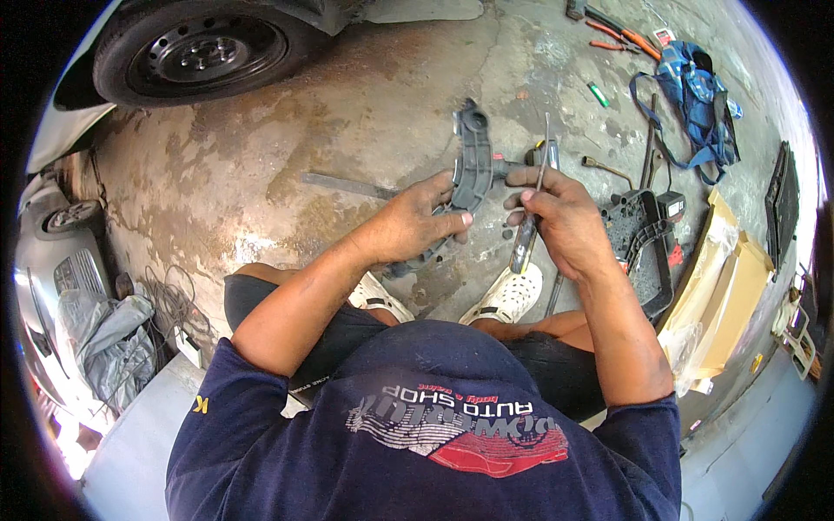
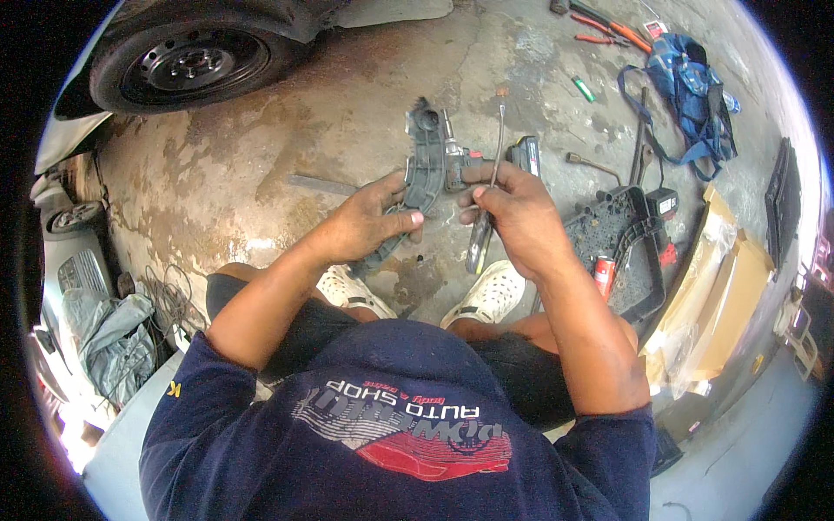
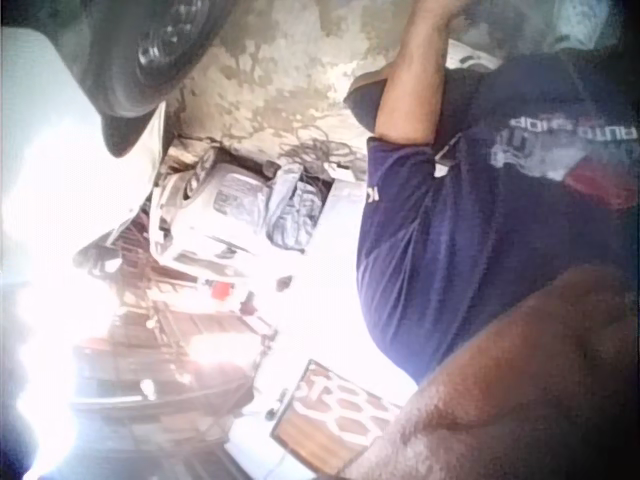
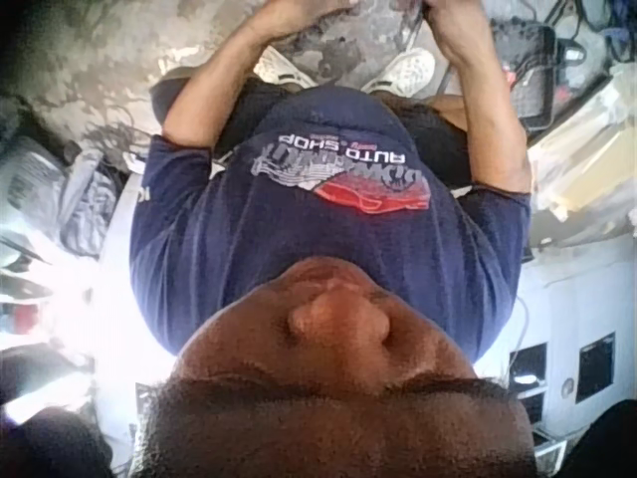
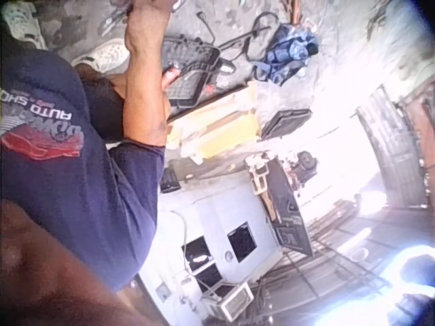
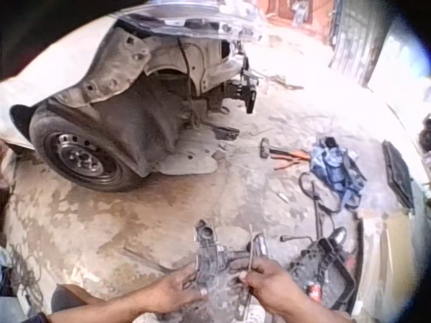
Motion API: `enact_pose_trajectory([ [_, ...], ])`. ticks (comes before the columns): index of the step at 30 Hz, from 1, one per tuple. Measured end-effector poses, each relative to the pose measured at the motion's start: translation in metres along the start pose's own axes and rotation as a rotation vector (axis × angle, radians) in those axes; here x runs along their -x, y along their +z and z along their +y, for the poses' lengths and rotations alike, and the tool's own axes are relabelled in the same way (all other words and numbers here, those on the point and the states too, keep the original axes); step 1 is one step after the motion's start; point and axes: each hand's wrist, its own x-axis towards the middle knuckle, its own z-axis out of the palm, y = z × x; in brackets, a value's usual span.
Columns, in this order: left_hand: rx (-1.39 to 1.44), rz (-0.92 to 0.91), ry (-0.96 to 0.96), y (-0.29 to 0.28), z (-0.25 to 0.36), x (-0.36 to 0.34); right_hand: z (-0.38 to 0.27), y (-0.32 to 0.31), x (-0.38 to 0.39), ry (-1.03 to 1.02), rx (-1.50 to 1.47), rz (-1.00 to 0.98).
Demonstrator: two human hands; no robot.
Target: The person scrapes material off a plastic car part using a small flat tool, then aligns the part with a vehicle's body and uses a power drill to secure it with a fastener.
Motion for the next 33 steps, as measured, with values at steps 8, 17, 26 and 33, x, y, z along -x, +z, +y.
enact_pose_trajectory([
  [8,0.064,0.147,-0.048,-0.025,0.021,0.000,-0.030,0.028,0.037,0.093,0.459,-0.211],
  [17,0.019,0.236,0.084,-0.026,0.021,0.004,-0.028,0.045,0.056,-0.089,0.675,-0.172],
  [26,-0.031,0.281,0.096,-0.019,0.014,0.005,-0.023,0.055,0.066,-0.346,1.054,-0.080],
  [33,-0.031,0.294,-0.004,-0.015,0.035,0.009,0.000,0.048,0.055,-0.454,0.868,-0.133],
])
